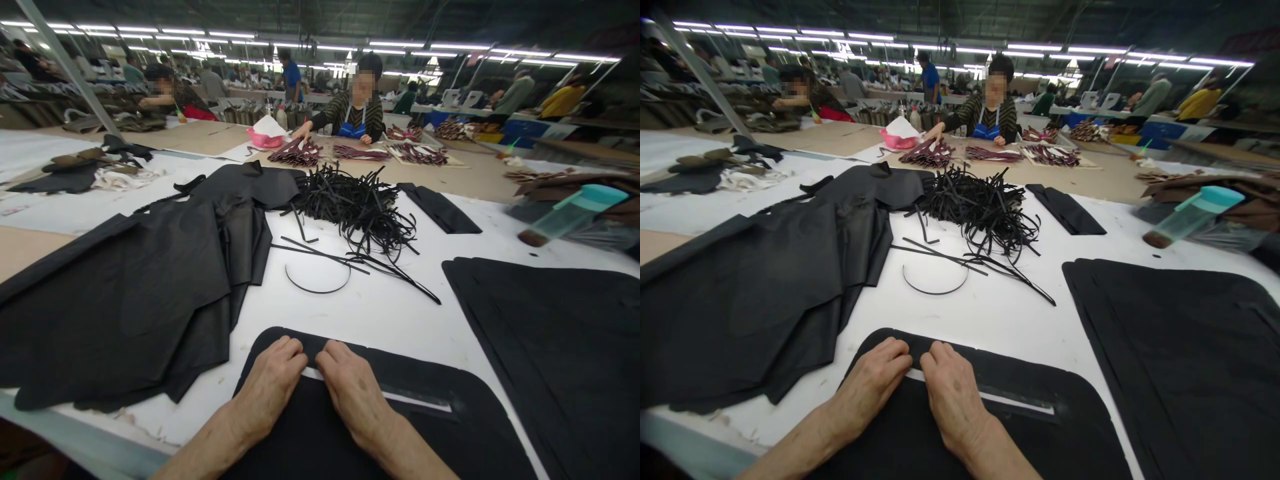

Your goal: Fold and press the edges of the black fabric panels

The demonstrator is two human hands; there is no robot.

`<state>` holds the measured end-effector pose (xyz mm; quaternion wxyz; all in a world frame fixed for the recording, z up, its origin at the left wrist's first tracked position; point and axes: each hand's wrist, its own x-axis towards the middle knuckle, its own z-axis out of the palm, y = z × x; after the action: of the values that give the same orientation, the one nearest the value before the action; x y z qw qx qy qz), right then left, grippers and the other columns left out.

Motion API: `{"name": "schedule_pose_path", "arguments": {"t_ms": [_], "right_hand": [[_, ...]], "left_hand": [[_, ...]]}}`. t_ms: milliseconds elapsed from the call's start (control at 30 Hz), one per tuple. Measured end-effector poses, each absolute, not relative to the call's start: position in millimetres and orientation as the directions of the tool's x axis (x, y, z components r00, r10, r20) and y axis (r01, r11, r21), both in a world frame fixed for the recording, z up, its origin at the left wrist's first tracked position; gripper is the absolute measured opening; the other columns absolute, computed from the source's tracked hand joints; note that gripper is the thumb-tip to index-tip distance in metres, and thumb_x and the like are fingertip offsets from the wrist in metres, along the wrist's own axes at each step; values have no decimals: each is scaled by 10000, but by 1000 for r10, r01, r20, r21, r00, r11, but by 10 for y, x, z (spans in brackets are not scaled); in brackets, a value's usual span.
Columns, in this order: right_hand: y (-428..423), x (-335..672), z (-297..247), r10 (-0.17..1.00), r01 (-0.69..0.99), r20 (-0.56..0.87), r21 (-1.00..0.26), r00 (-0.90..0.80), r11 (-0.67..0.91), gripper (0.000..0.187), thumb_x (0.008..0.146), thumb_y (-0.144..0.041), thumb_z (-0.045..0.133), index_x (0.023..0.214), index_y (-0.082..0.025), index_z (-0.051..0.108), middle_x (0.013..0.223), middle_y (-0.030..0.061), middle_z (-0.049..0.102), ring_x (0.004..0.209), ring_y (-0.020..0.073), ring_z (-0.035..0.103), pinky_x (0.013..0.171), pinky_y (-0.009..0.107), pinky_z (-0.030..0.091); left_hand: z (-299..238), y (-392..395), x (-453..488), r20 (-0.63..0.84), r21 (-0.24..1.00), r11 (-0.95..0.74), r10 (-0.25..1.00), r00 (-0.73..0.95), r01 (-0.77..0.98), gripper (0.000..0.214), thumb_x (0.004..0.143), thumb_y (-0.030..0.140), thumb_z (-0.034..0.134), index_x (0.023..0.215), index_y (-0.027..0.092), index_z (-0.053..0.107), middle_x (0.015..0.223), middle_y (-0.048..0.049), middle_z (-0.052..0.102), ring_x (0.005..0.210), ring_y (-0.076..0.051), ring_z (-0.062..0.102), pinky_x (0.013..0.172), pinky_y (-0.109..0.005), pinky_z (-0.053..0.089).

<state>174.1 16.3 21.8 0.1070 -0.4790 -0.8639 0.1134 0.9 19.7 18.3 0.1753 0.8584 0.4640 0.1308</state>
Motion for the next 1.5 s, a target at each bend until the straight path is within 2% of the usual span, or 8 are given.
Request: {"name": "schedule_pose_path", "arguments": {"t_ms": [133, 233, 333, 500, 667, 1033, 1300, 1500], "right_hand": [[126, 1777, 200, 858, 795, 104, -336, -503, 506, 115, 821, -82, 570, 835, -194, 549, 845, 12, 543, 785, 169, 503, 683, 271, 403], [106, 1833, 155, 859, 815, 142, -269, -493, 512, 108, 807, -105, 600, 823, -201, 553, 841, 14, 542, 778, 188, 489, 680, 301, 391], [78, 1937, 113, 849, 817, 164, -232, -502, 528, 100, 840, -105, 552, 811, -200, 551, 820, 19, 533, 753, 192, 471, 669, 317, 375], [12, 2116, 108, 887, 819, 139, -343, -441, 461, 133, 883, -94, 466, 859, -192, 553, 837, 30, 520, 765, 193, 459, 681, 320, 368], [-13, 2166, 135, 939, 849, 67, -409, -338, 335, 154, 893, -111, 455, 794, -194, 537, 819, 26, 512, 767, 194, 460, 690, 325, 363], [-5, 2084, 101, 971, 921, 31, -312, -235, 233, 206, 881, -79, 415, 751, -201, 519, 780, 31, 525, 751, 210, 477, 695, 349, 354], [2, 2069, 84, 975, 933, 45, -282, -218, 222, 196, 859, -72, 436, 749, -205, 529, 778, 36, 532, 739, 209, 488, 674, 333, 360], [19, 2049, 121, 984, 946, -6, -277, -180, 171, 189, 860, -85, 445, 745, -201, 540, 789, 40, 545, 754, 212, 496, 688, 340, 363]], "left_hand": [[159, 183, 8, 83, 430, -493, 856, 511, 756, 235, 890, 74, 370, 791, 174, 558, 848, -27, 531, 807, -178, 469, 715, -308, 429], [117, 192, 6, 103, 444, -491, 859, 502, 750, 223, 884, 72, 374, 835, 179, 563, 869, -34, 530, 821, -189, 464, 730, -330, 431], [88, 213, 0, 121, 461, -498, 855, 504, 734, 203, 878, 76, 387, 829, 186, 550, 872, -33, 528, 821, -189, 467, 728, -331, 433], [93, 241, -14, 133, 484, -508, 848, 513, 713, 197, 886, 90, 370, 807, 192, 519, 869, -32, 522, 821, -184, 473, 723, -326, 434], [101, 261, -21, 123, 485, -508, 845, 520, 711, 202, 899, 117, 349, 784, 197, 494, 854, -28, 519, 805, -179, 477, 719, -325, 430], [148, 280, 27, 50, 455, -476, 857, 513, 752, 222, 888, 107, 305, 784, 194, 480, 870, -40, 525, 806, -191, 481, 738, -354, 420], [173, 289, 48, 5, 463, -432, 874, 485, 774, 200, 878, 115, 331, 772, 197, 480, 868, -32, 531, 810, -193, 492, 742, -356, 422], [197, 298, 99, -21, 461, -383, 897, 441, 801, 250, 903, 128, 279, 788, 180, 495, 884, -54, 528, 821, -202, 491, 754, -371, 426]]}}
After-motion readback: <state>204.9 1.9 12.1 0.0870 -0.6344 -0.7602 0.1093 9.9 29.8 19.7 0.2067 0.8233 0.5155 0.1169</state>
